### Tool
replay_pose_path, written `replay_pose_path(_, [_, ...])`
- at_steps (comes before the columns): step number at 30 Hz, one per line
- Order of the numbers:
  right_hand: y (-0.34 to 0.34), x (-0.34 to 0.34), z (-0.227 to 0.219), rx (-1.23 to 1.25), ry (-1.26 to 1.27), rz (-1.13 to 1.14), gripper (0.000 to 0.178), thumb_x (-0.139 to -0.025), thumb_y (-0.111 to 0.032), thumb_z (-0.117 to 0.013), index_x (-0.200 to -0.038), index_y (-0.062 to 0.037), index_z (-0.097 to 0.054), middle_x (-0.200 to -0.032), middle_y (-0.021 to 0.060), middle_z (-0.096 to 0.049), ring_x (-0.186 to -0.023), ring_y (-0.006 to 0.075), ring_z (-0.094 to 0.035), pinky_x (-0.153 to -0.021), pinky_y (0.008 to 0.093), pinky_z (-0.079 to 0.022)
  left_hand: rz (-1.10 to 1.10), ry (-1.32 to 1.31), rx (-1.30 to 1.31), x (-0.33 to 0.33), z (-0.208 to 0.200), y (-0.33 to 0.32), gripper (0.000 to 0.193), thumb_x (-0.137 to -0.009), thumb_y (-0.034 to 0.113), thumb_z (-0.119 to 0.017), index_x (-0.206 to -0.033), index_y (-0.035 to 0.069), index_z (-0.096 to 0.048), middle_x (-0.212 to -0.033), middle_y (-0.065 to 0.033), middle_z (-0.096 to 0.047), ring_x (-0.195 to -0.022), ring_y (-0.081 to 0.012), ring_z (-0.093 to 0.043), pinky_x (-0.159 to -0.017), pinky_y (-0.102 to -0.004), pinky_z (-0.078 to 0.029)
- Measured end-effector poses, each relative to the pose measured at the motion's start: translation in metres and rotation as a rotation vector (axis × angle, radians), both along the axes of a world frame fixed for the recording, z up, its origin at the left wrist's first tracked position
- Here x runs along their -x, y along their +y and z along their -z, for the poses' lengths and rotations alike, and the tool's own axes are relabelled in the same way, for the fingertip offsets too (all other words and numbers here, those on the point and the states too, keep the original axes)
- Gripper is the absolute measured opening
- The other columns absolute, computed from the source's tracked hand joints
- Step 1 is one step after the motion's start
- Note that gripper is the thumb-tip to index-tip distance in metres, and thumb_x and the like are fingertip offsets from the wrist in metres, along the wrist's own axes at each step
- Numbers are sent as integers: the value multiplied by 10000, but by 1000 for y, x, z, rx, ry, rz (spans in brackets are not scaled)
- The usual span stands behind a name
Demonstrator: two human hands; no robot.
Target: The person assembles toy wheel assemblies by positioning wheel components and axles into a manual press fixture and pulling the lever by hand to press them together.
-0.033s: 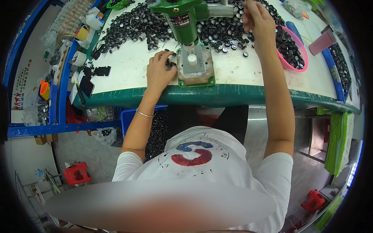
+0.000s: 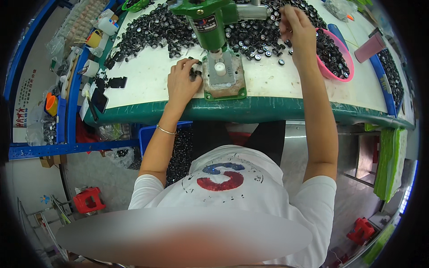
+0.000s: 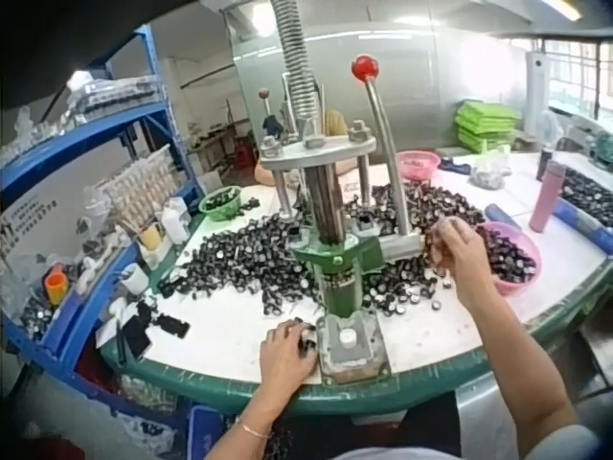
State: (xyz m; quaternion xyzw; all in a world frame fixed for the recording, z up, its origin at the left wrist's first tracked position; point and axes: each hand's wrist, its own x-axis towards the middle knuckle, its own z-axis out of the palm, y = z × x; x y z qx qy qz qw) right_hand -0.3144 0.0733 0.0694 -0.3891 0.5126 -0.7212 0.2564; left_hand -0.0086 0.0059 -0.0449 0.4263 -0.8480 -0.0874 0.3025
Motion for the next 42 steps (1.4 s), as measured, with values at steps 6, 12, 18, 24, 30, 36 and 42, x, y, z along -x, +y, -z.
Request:
replay_pose_path(6, [23,41,74,-266,170,54,225,-983,-284,-612,-1016,-67,-660,-765,-27,-581,-630,42,-515,-528,205,-390,69,-11,92,-6,-2,-4,350,-767,114,-632,-1106,167,-700,-1106,-66,-609,-937,-303,-580,-784,-422,-487])
replay_pose_path(12, [38,31,111,-272,858,185,219,-882,-208,-696,-1005,-30,-661,-970,91,-606,-884,238,-601,-775,343,-480,16,-40,82,-32,-5,10,181,-762,86,-658,-932,138,-694,-938,-31,-628,-852,-274,-578,-712,-386,-514])
replay_pose_path(18, [45,27,121,-288,990,169,206,-849,-83,-697,-1049,-46,-664,-1096,122,-576,-1024,305,-591,-848,375,-483,-76,92,69,-105,-3,53,168,-751,27,-670,-901,102,-663,-882,-67,-614,-807,-279,-580,-717,-376,-503])
replay_pose_path(24, [44,31,123,-301,900,139,239,-846,-93,-703,-1078,-58,-660,-1100,115,-565,-1010,282,-590,-861,350,-483,-338,-109,-69,-205,32,118,179,-770,64,-701,-949,70,-684,-921,-89,-651,-868,-297,-612,-781,-357,-502])
replay_pose_path(30, [46,27,121,-325,861,157,243,-847,-108,-710,-1079,-60,-659,-1104,115,-570,-1013,284,-591,-890,356,-475,-351,-230,-737,-217,14,117,281,-831,140,-740,-1089,30,-710,-967,-104,-726,-883,-247,-684,-829,-315,-527])
replay_pose_path(36, [49,28,121,-330,933,161,206,-843,-88,-703,-1038,-37,-661,-1045,123,-587,-1003,289,-590,-892,358,-466,-37,245,-462,-102,-53,21,278,-875,193,-721,-1098,27,-710,-1021,-106,-723,-942,-193,-666,-876,-317,-502])
replay_pose_path(42, [48,20,116,-338,978,171,145,-856,-20,-662,-1000,-9,-654,-1019,108,-587,-973,257,-587,-873,325,-460,-43,270,-99,-35,10,-110,408,-820,302,-762,-1149,71,-694,-1293,-164,-575,-1198,-331,-524,-1001,-401,-443])
